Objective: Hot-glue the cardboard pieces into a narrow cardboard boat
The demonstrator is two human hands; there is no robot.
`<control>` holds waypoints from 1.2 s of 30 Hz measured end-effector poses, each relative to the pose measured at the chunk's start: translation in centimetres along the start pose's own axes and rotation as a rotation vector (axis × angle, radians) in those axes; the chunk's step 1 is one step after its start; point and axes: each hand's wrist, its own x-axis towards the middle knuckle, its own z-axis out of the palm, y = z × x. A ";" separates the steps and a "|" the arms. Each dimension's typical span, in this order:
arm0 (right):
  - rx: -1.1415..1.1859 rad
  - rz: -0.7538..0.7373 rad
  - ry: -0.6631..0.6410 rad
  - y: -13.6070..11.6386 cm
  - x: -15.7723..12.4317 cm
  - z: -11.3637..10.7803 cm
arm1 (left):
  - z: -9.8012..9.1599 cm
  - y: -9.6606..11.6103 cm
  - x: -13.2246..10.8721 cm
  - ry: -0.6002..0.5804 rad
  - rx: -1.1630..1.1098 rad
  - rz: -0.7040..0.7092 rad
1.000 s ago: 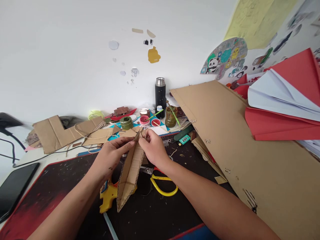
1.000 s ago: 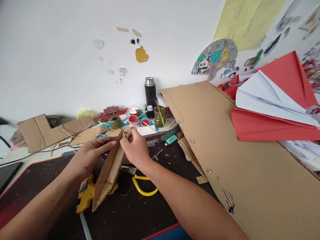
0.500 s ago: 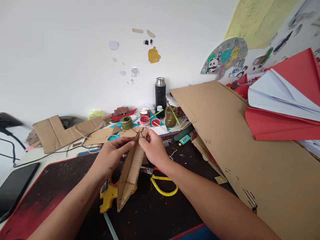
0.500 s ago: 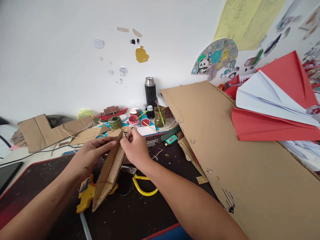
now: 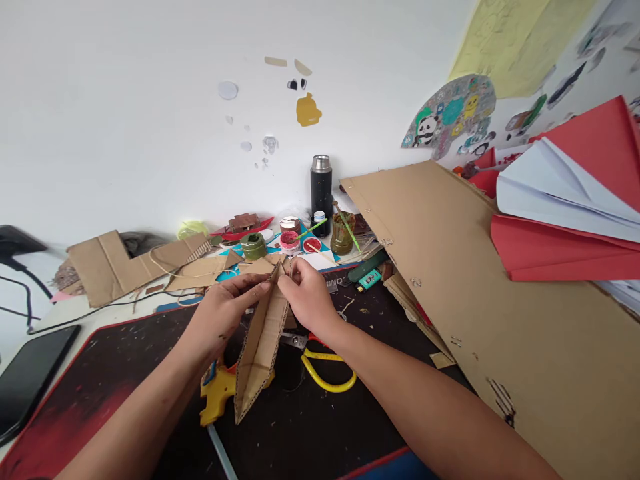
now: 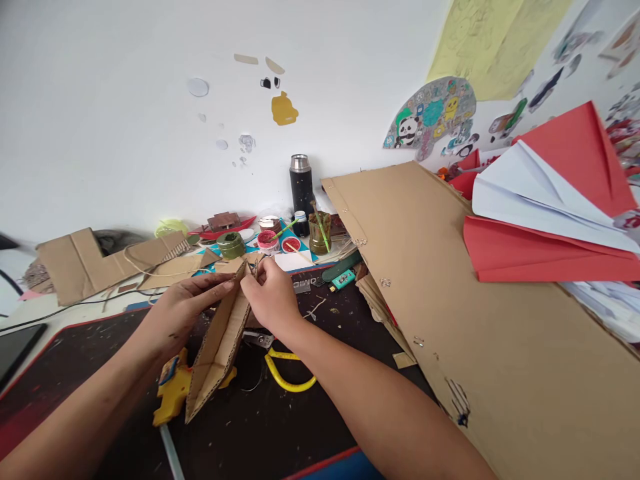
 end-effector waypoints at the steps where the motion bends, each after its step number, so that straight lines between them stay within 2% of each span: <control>1: 0.001 -0.002 -0.001 0.0 0.0 0.0 | 0.0 0.0 0.0 -0.001 -0.002 0.000; 29: -0.001 0.000 0.000 0.0 0.1 0.1 | 0.2 0.3 -0.1 0.017 0.025 0.004; 36: 0.002 0.004 -0.004 0.0 0.0 0.0 | 0.0 -0.1 0.0 -0.003 0.022 0.012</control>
